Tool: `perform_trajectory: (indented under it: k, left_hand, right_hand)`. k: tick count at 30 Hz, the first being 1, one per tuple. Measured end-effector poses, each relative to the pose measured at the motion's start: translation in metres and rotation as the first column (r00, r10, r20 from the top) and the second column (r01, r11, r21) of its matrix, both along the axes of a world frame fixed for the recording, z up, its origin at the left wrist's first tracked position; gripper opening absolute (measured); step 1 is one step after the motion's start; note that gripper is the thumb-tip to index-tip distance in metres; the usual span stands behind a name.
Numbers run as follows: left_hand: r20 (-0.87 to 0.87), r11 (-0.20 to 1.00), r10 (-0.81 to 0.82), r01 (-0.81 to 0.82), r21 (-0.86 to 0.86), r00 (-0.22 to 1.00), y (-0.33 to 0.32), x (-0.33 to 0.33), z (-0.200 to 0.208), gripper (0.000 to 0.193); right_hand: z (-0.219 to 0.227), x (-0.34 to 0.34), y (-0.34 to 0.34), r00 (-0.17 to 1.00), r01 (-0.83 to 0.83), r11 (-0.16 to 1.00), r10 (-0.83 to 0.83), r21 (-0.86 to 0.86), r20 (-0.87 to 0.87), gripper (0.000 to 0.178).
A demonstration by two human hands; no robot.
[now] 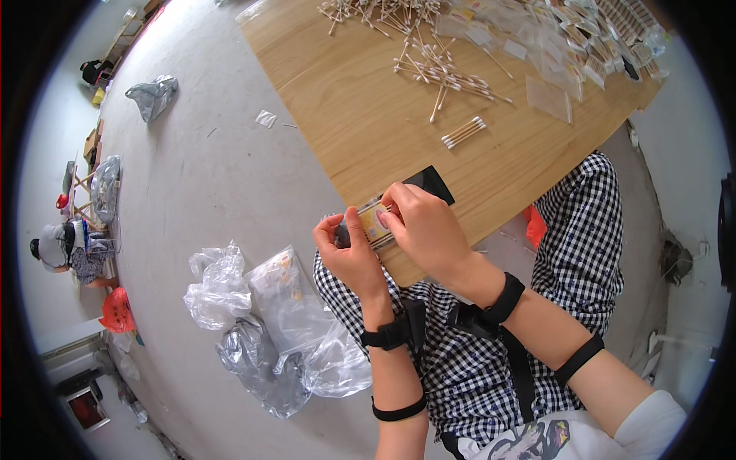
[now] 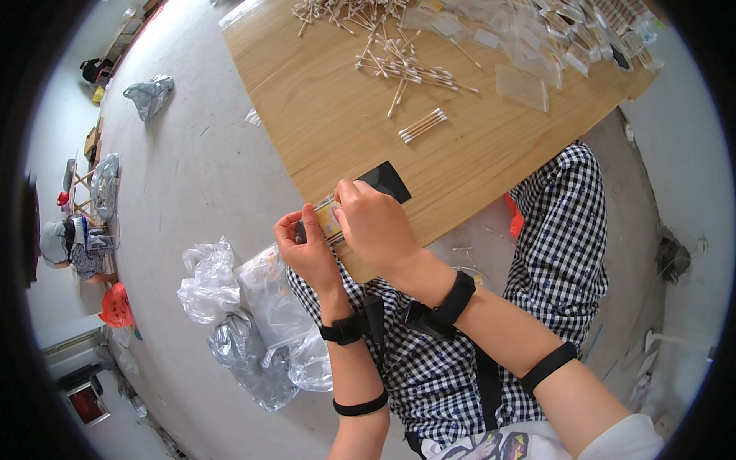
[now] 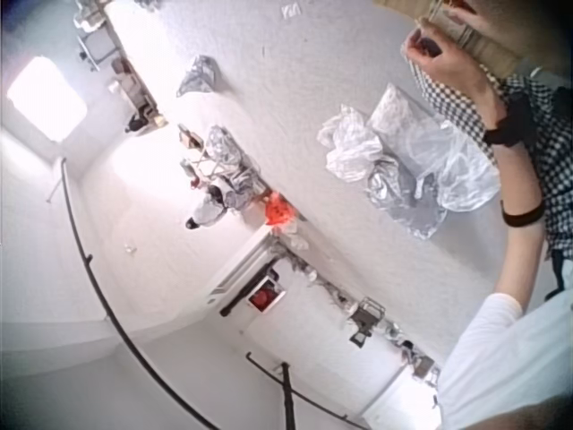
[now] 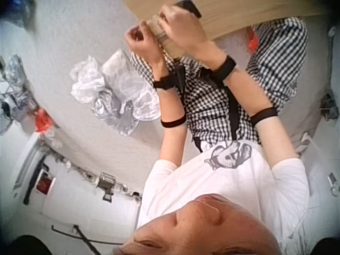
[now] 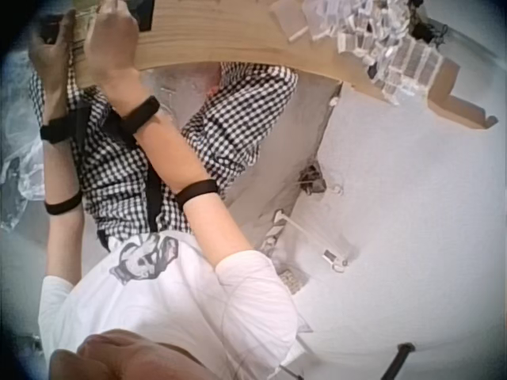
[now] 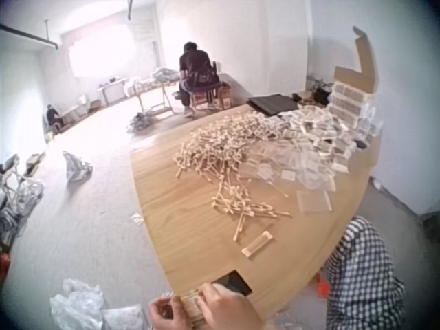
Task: Organize cotton swabs into small plastic bags and count them.
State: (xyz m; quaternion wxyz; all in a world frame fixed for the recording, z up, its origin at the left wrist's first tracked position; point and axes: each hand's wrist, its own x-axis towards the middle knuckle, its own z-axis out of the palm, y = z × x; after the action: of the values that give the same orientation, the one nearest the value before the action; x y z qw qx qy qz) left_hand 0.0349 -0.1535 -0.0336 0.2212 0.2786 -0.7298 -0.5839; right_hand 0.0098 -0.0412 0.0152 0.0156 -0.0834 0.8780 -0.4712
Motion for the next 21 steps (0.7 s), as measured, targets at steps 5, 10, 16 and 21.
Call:
perform_trajectory:
  k: [5,10,16,21]
  left_hand:
    - [-0.01,1.0,-0.013,0.013,0.023,1.0,0.003,-0.001,0.004,0.03]
    - [-0.026,0.999,-0.004,0.005,0.04,1.0,0.001,0.001,0.004,0.029]
    - [-0.072,0.999,0.015,-0.013,0.031,0.997,0.006,0.001,0.005,0.027]
    - [-0.047,0.998,0.035,-0.037,-0.046,0.998,0.007,0.002,0.004,0.029]
  right_hand:
    - [0.001,0.002,0.004,0.999,-0.046,0.996,0.048,0.074,-0.017,0.016]
    - [0.008,0.007,0.012,1.0,0.03,0.996,-0.03,-0.082,0.01,0.025]
    - [-0.019,0.002,0.007,0.968,0.223,0.599,-0.046,-0.769,0.245,0.061]
    - [-0.022,0.003,-0.005,0.979,0.146,0.627,0.021,-0.766,0.203,0.069]
